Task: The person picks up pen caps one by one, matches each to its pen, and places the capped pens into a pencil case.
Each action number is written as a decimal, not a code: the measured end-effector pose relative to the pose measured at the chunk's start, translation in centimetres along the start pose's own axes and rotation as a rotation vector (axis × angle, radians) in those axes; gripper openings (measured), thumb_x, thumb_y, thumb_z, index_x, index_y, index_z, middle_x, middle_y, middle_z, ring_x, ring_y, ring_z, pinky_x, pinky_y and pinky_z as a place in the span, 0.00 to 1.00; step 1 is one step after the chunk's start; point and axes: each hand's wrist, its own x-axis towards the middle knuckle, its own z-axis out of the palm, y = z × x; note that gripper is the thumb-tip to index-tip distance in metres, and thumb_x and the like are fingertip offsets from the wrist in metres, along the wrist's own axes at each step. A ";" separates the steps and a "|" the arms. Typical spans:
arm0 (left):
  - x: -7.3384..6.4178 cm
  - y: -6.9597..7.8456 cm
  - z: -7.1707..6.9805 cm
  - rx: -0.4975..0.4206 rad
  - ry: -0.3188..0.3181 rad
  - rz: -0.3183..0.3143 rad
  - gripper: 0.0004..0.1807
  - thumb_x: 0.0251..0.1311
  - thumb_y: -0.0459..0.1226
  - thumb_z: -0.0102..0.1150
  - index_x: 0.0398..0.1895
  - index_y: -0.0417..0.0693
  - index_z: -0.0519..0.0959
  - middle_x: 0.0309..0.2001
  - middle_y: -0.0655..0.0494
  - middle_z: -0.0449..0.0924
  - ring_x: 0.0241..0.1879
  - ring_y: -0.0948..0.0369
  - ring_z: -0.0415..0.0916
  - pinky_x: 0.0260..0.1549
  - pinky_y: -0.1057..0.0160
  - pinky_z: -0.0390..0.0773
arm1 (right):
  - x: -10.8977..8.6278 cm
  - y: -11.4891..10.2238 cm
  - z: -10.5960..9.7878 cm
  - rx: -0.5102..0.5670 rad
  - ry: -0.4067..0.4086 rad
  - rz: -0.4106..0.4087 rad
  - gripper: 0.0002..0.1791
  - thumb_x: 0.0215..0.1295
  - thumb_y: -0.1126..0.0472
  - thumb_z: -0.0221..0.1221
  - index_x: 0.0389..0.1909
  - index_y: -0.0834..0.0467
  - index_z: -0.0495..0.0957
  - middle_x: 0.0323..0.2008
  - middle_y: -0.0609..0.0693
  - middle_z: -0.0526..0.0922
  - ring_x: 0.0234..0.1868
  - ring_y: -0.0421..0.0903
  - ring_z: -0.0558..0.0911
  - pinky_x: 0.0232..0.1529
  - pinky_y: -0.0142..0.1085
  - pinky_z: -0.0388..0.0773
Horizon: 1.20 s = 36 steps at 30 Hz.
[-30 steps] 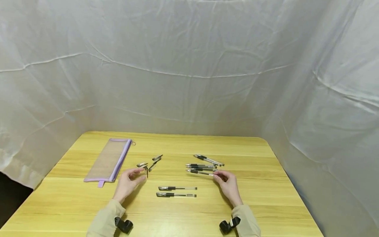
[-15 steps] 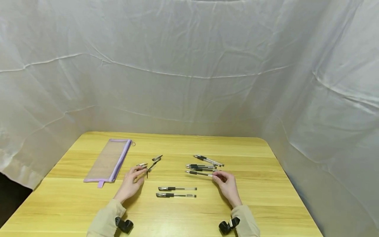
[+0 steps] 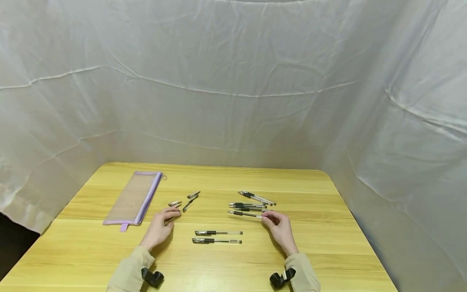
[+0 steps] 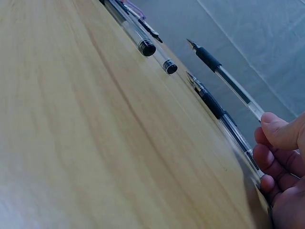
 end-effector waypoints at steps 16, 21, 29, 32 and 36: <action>0.0 0.4 -0.5 0.015 0.000 -0.127 0.11 0.56 0.24 0.63 0.42 0.38 0.85 0.34 0.50 0.83 0.36 0.58 0.76 0.42 0.57 0.78 | 0.1 0.0 -0.1 -0.038 -0.013 0.031 0.10 0.64 0.70 0.65 0.44 0.70 0.84 0.44 0.66 0.87 0.34 0.29 0.79 0.39 0.23 0.76; -0.1 0.3 -0.5 0.067 0.006 -0.085 0.13 0.63 0.26 0.57 0.49 0.35 0.83 0.41 0.42 0.85 0.45 0.46 0.80 0.52 0.43 0.78 | 0.1 0.1 -0.1 -0.019 -0.007 0.018 0.10 0.63 0.68 0.66 0.43 0.68 0.85 0.43 0.63 0.87 0.34 0.30 0.79 0.38 0.23 0.77; -0.1 0.0 -0.5 0.050 0.061 -0.085 0.15 0.70 0.27 0.49 0.54 0.33 0.80 0.48 0.34 0.81 0.52 0.40 0.77 0.57 0.39 0.73 | 0.0 0.1 0.0 -0.001 -0.002 0.004 0.10 0.62 0.68 0.67 0.43 0.68 0.85 0.43 0.64 0.87 0.33 0.31 0.80 0.38 0.23 0.77; 0.0 -0.1 -0.5 0.033 0.076 -0.097 0.14 0.71 0.27 0.48 0.53 0.33 0.79 0.43 0.38 0.81 0.47 0.45 0.77 0.53 0.42 0.75 | 0.0 0.0 0.0 -0.016 -0.010 0.002 0.10 0.63 0.69 0.66 0.43 0.69 0.85 0.44 0.64 0.87 0.34 0.30 0.79 0.38 0.23 0.76; 0.2 -0.1 -0.5 -0.016 0.105 -0.114 0.13 0.71 0.28 0.50 0.53 0.31 0.78 0.40 0.40 0.81 0.43 0.49 0.77 0.49 0.48 0.78 | -0.2 -0.9 0.0 -0.023 -0.017 0.008 0.09 0.63 0.72 0.65 0.43 0.70 0.84 0.43 0.67 0.87 0.34 0.30 0.79 0.38 0.23 0.76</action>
